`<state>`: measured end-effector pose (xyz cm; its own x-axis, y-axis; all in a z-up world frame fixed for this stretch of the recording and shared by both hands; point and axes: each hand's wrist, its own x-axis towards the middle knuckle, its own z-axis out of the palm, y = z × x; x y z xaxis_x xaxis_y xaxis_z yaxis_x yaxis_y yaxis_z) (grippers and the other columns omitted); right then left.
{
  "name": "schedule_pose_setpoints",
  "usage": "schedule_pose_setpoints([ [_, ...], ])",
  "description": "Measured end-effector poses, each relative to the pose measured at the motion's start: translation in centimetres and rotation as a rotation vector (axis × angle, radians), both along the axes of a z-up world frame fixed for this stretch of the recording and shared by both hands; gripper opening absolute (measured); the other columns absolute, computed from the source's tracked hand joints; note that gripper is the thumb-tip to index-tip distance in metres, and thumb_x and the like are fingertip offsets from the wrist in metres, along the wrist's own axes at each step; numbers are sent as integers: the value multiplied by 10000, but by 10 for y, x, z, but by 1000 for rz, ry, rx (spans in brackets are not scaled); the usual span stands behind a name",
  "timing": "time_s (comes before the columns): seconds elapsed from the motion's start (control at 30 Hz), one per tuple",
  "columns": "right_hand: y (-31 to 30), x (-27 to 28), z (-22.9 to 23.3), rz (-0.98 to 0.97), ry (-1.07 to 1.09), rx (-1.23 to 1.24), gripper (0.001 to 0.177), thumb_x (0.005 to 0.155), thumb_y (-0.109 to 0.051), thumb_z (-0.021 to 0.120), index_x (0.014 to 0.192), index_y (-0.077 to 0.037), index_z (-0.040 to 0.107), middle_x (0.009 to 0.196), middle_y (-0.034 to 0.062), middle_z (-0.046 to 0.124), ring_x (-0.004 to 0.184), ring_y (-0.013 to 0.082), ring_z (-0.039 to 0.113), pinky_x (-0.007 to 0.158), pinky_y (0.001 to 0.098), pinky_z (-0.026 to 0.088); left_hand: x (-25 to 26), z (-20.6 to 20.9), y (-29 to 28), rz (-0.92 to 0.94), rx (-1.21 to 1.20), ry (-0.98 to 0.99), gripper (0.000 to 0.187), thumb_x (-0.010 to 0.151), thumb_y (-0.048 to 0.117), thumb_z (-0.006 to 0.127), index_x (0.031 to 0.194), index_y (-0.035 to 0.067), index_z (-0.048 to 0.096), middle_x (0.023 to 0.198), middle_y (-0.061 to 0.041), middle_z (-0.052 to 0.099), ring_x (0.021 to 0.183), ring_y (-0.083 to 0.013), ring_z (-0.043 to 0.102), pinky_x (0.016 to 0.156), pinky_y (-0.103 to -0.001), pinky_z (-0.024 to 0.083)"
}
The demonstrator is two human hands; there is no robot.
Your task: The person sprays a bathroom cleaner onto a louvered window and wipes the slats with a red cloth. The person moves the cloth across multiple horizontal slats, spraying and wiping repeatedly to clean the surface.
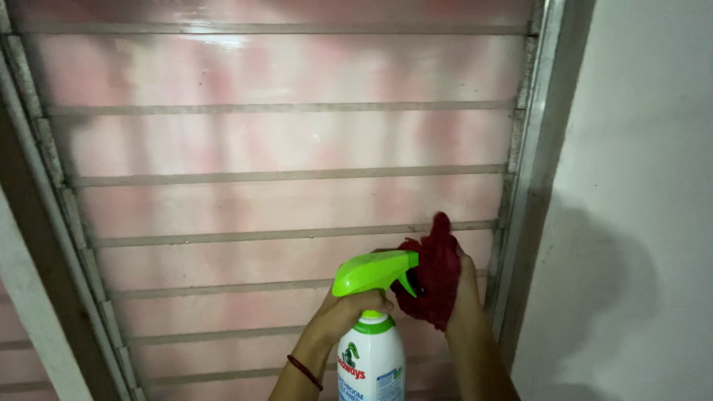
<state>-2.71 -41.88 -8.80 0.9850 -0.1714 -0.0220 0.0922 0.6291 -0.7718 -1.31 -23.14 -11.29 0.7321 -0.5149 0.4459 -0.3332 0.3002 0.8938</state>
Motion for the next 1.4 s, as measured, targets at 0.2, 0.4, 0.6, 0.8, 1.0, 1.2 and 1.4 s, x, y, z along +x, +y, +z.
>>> schedule_pose_setpoints([
  [0.2,-31,-1,-27,-48,-67,-3,751,917,-595,510,1363,6,572,1239,185,693,1096,316,651,959,440,497,41,-15,-2,-110,-43,214,340,724,44,694,1043,-70,682,829,-135,700,711,-227,691,658,-345,555],
  [0.4,-54,-9,-39,20,-196,-514,693,874,-505,627,1385,-37,598,1266,147,722,1159,255,665,1008,410,486,55,-12,10,-207,-141,283,340,700,88,677,1008,-47,729,874,-108,717,743,-185,672,676,-318,540],
  [0.6,-45,-13,-34,-445,-167,-1283,260,857,-160,719,1094,-65,767,1072,108,784,954,246,741,884,353,558,41,1,23,-136,-114,173,351,670,76,669,1000,-40,699,924,-119,726,816,-217,688,760,-350,554],
  [0.8,-76,-34,-3,-486,-52,-1640,304,765,-296,829,1014,-122,815,1018,88,758,892,248,716,814,379,570,41,3,54,-119,-173,155,403,652,77,662,1037,-38,704,942,-123,718,810,-228,682,740,-365,558],
  [1.0,-79,-63,18,-532,398,-1620,385,794,-448,823,1110,-229,833,1020,91,788,936,262,731,892,426,572,46,-1,70,-104,-73,186,419,662,80,676,1059,-43,729,887,-121,723,800,-212,671,729,-335,530],
  [1.2,-105,-39,28,-315,51,-920,667,772,-309,835,1290,58,630,1189,183,747,1082,268,715,988,419,565,48,-6,78,7,-126,156,334,663,86,673,962,-44,745,771,-111,696,684,-205,643,657,-336,521],
  [1.4,-140,-32,21,-155,31,-823,728,783,-231,790,1400,57,530,1274,251,715,1174,318,675,1037,401,509,39,1,87,149,-108,156,288,677,65,700,938,-56,715,799,-106,702,714,-203,663,678,-340,538],
])
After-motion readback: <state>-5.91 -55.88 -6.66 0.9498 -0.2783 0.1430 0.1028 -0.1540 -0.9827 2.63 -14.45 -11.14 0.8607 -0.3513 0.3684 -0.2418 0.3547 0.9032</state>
